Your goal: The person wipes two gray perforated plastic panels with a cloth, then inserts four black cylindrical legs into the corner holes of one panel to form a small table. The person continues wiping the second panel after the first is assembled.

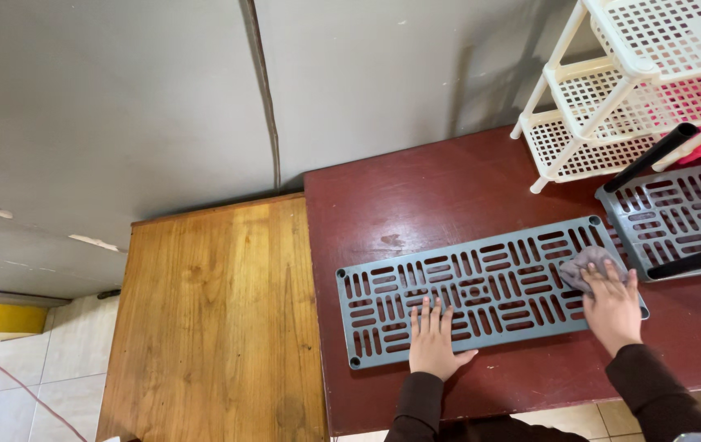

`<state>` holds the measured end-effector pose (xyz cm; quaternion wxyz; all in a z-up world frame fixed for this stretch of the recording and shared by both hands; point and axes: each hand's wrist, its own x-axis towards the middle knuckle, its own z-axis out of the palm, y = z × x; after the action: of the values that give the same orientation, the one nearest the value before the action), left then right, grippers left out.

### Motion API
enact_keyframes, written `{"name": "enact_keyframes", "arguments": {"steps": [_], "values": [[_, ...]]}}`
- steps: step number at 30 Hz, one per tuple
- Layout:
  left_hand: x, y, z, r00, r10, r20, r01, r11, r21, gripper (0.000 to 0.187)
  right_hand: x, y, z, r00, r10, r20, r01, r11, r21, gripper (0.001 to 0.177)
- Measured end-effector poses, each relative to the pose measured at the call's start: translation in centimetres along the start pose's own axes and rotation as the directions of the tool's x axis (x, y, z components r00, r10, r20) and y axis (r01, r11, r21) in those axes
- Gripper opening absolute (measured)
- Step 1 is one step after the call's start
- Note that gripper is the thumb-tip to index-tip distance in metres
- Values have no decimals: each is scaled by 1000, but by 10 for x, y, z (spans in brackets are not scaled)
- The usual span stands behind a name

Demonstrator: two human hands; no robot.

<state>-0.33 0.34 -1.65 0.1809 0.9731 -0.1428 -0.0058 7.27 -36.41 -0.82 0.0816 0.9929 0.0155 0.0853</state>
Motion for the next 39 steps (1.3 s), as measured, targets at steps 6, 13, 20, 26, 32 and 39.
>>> {"name": "enact_keyframes", "arguments": {"steps": [6,13,20,26,32,39], "values": [[3,2,-2,997,-25,66,23,999,39,108,-11,-64,18,991,-136,-7,133,952,275,50],[1,-3,8,1000,9,-2,-9,1000,29,107,15,-11,-18,903,-113,414,286,878,-384,57],[-1,-3,7,999,15,-44,-16,1000,-14,105,23,21,-4,997,58,41,-54,995,-78,40],[2,-1,5,1000,0,0,0,1000,7,108,4,-51,26,975,-204,-89,219,950,222,51],[-1,-4,7,999,17,-37,-18,1000,-11,105,28,11,4,973,-125,196,182,933,-310,54],[-1,-6,11,999,17,-41,-17,1000,-10,104,46,-9,14,999,48,-1,-48,998,50,36]]}}
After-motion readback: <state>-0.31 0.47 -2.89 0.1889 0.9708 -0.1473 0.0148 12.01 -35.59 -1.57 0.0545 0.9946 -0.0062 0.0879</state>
